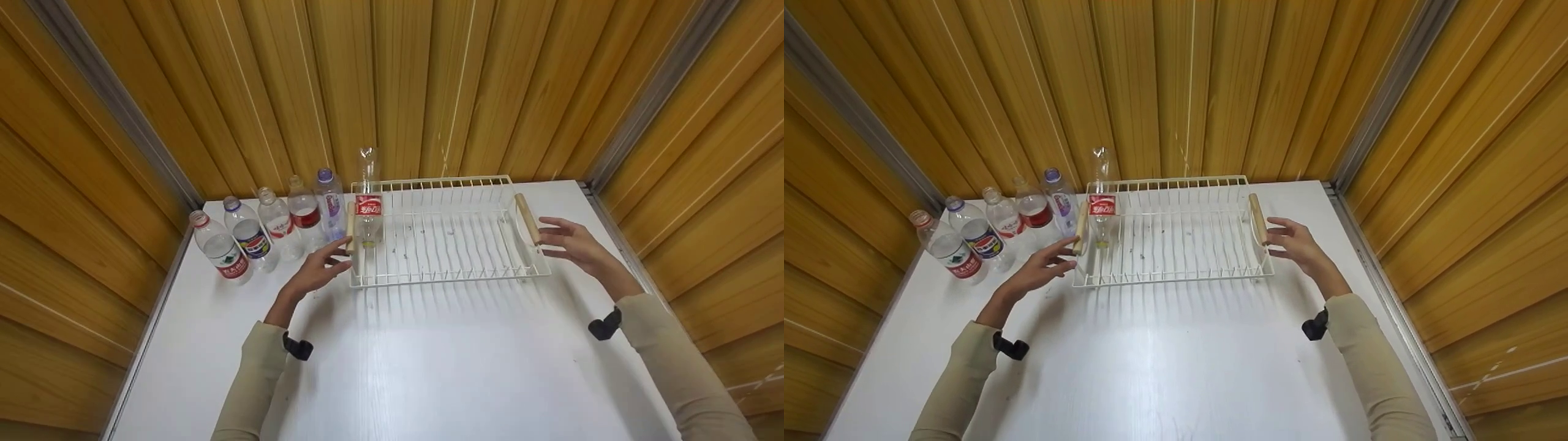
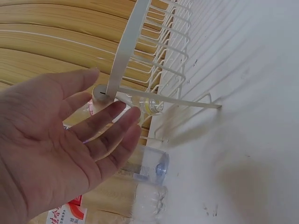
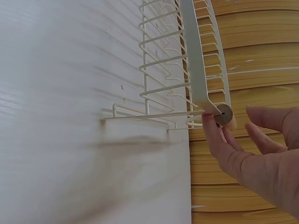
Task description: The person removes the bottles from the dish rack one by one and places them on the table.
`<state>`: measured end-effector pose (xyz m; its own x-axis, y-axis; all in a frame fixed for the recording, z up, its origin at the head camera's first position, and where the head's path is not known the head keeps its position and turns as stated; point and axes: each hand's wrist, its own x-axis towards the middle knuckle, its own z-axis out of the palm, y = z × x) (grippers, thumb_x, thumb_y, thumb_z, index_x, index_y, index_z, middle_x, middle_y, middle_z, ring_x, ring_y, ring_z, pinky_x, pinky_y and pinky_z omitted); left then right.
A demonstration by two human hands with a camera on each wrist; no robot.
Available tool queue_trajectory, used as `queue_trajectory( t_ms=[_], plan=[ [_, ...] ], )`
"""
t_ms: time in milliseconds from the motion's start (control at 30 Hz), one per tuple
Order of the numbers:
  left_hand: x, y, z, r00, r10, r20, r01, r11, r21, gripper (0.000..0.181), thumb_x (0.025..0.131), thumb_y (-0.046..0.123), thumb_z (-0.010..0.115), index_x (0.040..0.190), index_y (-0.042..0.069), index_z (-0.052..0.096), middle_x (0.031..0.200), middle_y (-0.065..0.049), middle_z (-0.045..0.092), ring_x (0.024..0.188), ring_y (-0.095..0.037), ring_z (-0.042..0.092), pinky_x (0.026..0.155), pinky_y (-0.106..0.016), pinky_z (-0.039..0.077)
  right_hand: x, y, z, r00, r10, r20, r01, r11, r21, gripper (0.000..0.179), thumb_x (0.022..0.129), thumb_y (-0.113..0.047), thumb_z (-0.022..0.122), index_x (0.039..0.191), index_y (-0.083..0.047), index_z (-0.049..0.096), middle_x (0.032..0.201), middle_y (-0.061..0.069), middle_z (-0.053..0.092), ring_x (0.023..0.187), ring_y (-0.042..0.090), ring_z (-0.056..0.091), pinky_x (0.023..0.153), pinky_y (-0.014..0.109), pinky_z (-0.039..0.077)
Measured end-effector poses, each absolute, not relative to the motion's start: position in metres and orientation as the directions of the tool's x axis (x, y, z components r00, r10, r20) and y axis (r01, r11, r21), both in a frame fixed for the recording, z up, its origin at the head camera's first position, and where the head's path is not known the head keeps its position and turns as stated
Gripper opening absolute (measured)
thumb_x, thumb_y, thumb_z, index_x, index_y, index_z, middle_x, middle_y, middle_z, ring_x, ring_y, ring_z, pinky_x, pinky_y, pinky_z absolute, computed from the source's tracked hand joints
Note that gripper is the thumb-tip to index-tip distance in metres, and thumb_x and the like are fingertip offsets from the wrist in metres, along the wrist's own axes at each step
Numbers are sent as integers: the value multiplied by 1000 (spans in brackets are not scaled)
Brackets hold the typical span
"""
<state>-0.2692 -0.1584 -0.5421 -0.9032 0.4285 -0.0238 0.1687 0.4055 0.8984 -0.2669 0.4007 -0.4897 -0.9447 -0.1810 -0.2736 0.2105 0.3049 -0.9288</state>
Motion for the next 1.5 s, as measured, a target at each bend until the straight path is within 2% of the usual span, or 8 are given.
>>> queue_trajectory(
  t_ms=[100, 300, 533, 600, 767, 1033, 1267, 1500],
  plan=[
    [-273, -158, -544, -906, 423, -24, 159, 392, 906, 64, 100, 16, 64, 158, 10, 38, 147, -25, 56, 126, -43, 59, 97, -47, 54, -269, 398, -486, -956, -153, -251, 191, 329, -925, 65, 106, -20, 56, 160, 0, 25, 155, 27, 35, 114, 7, 63, 100, 28, 55],
    [-279, -159, -548, -913, 400, -82, 78, 367, 927, 68, 98, 14, 67, 159, 19, 38, 153, -22, 50, 126, -41, 60, 94, -46, 55, -276, 384, -474, -964, -137, -229, 157, 402, -902, 64, 106, -18, 55, 160, -2, 26, 161, 28, 31, 138, 32, 48, 109, 34, 50],
    [-284, -161, -547, -915, 387, -115, 21, 329, 944, 70, 96, 16, 71, 158, 20, 40, 152, -23, 50, 124, -40, 62, 96, -57, 52, -291, 360, -467, -961, -188, -205, 90, 487, -869, 60, 106, -25, 56, 156, 0, 35, 154, 27, 42, 112, 9, 58, 96, 26, 54],
    [-283, -161, -543, -918, 379, -120, 13, 332, 943, 70, 96, 14, 70, 159, 18, 39, 152, -25, 51, 124, -41, 62, 90, -49, 55, -297, 352, -469, -956, -211, -206, 76, 501, -862, 57, 106, -25, 56, 155, 0, 37, 153, 27, 44, 114, 14, 60, 102, 33, 55],
    [-283, -157, -544, -929, 351, -118, 9, 339, 941, 69, 96, 11, 70, 158, 19, 40, 151, -24, 52, 117, -39, 65, 81, -39, 55, -314, 330, -476, -931, -303, -202, 31, 486, -873, 51, 106, -18, 55, 151, 3, 42, 149, 30, 47, 130, 41, 55, 111, 49, 48],
    [-286, -150, -552, -941, 333, -60, 54, 324, 944, 68, 94, 13, 71, 156, 20, 44, 144, -25, 57, 102, -30, 70, 73, -34, 53, -347, 285, -480, -876, -416, -243, 6, 494, -869, 46, 105, -12, 54, 147, 5, 46, 141, 32, 52, 126, 42, 58, 108, 54, 50],
    [-281, -149, -552, -944, 322, -66, 41, 314, 949, 68, 94, 12, 71, 156, 19, 43, 142, -27, 58, 102, -27, 69, 75, -36, 54, -377, 239, -487, -821, -477, -313, -12, 563, -827, 44, 106, -15, 51, 146, 4, 49, 137, 30, 57, 126, 46, 57, 107, 56, 50],
    [-278, -153, -558, -941, 332, -73, 37, 312, 949, 67, 95, 10, 69, 156, 19, 43, 141, -27, 59, 104, -28, 70, 78, -43, 57, -404, 197, -497, -798, -511, -320, 19, 508, -861, 44, 106, -12, 50, 146, 7, 47, 141, 32, 54, 131, 47, 54, 110, 55, 48]
  ],
)
